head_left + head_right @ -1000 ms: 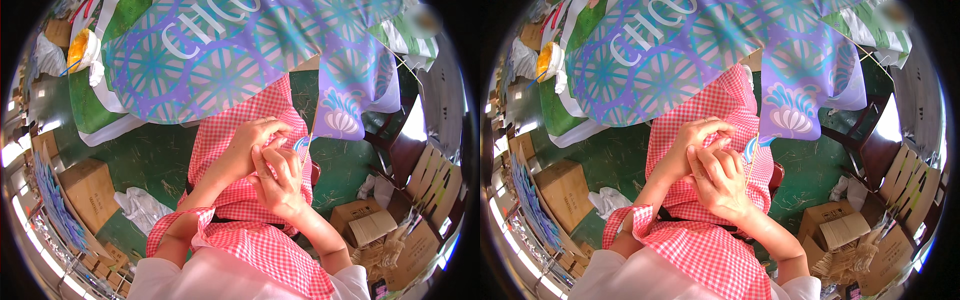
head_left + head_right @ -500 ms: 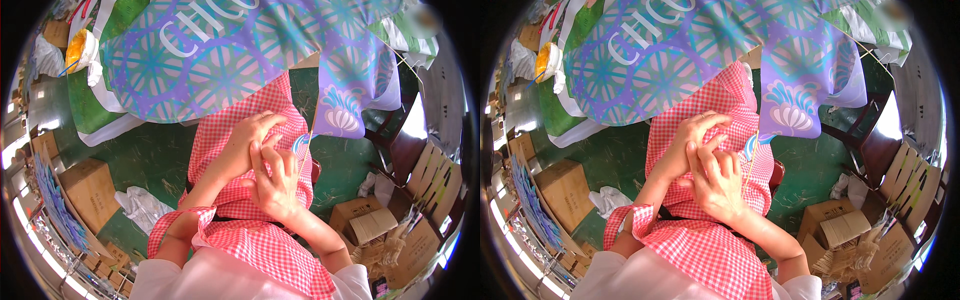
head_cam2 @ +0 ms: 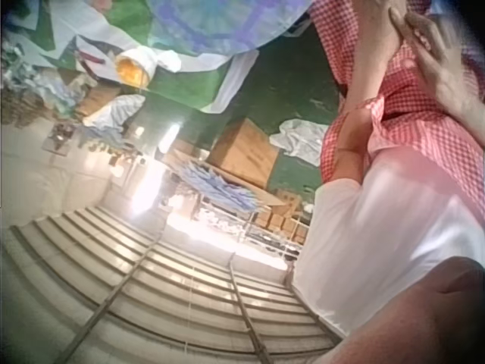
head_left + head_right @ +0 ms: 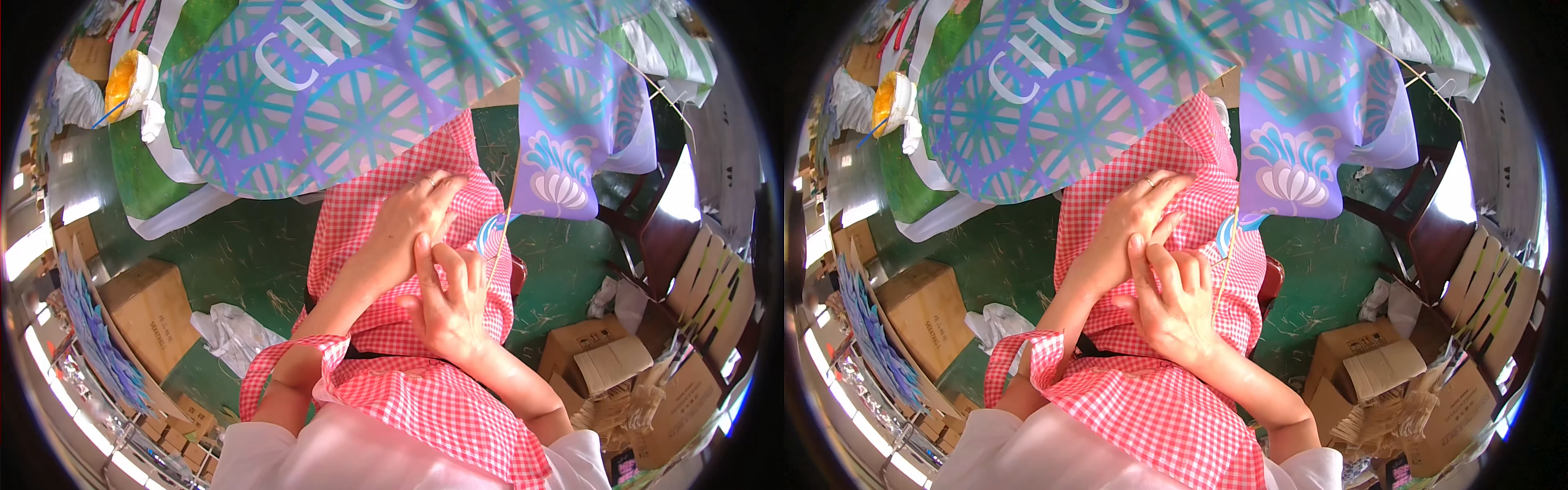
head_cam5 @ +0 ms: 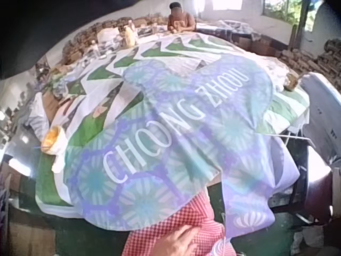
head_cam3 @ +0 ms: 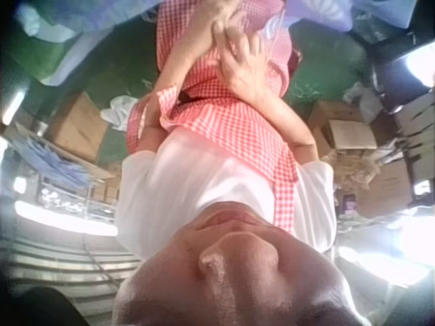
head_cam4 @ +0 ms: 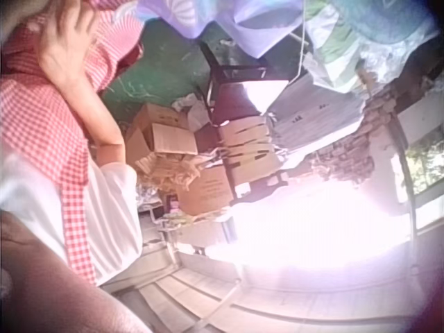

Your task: Assembling a decorative paper kite by gluing the paper surface to a bamboo frame.

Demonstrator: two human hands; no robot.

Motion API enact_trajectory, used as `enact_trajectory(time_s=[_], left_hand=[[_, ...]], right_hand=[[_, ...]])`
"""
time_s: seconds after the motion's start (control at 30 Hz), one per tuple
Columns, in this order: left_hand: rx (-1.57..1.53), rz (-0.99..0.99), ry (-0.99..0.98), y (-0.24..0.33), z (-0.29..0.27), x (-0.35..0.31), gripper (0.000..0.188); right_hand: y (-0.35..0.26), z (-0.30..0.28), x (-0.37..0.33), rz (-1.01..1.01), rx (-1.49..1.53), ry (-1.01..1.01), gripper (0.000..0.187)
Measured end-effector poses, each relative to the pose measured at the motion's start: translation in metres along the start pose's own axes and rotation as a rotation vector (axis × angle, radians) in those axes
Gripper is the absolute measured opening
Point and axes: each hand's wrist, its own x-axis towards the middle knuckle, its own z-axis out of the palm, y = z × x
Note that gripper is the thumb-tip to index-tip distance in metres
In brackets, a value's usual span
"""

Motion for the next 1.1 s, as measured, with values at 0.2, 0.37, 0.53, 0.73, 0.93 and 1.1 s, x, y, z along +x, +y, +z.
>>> enact_trajectory(time_s=[0.2, 0.37, 0.53, 0.73, 0.93, 1.1], left_hand=[[0.014, 0.082, -0.040, 0.004, -0.020, -0.007, 0.035], [0.093, 0.044, -0.064, 0.028, -0.057, -0.017, 0.032], [0.153, 0.127, 0.088, 0.044, -0.086, -0.003, 0.020], [0.322, 0.267, 0.164, 0.038, -0.101, 0.042, 0.037], [0.662, 0.376, -0.014, 0.016, -0.086, 0.080, 0.066], [0.687, 0.395, -0.083, 0.012, -0.080, 0.090, 0.073]], right_hand=[[0.009, -0.012, 0.017, 0.197, 0.403, 0.288, 0.033], [0.038, 0.004, 0.071, 0.567, 1.054, 0.527, 0.032], [0.055, 0.019, 0.110, 0.689, 1.159, 0.617, 0.037], [0.066, 0.035, 0.132, 0.649, 1.290, 0.853, 0.030], [0.068, 0.031, 0.134, 0.687, 1.333, 0.872, 0.020], [0.074, 0.032, 0.131, 0.678, 1.425, 0.824, 0.020]])
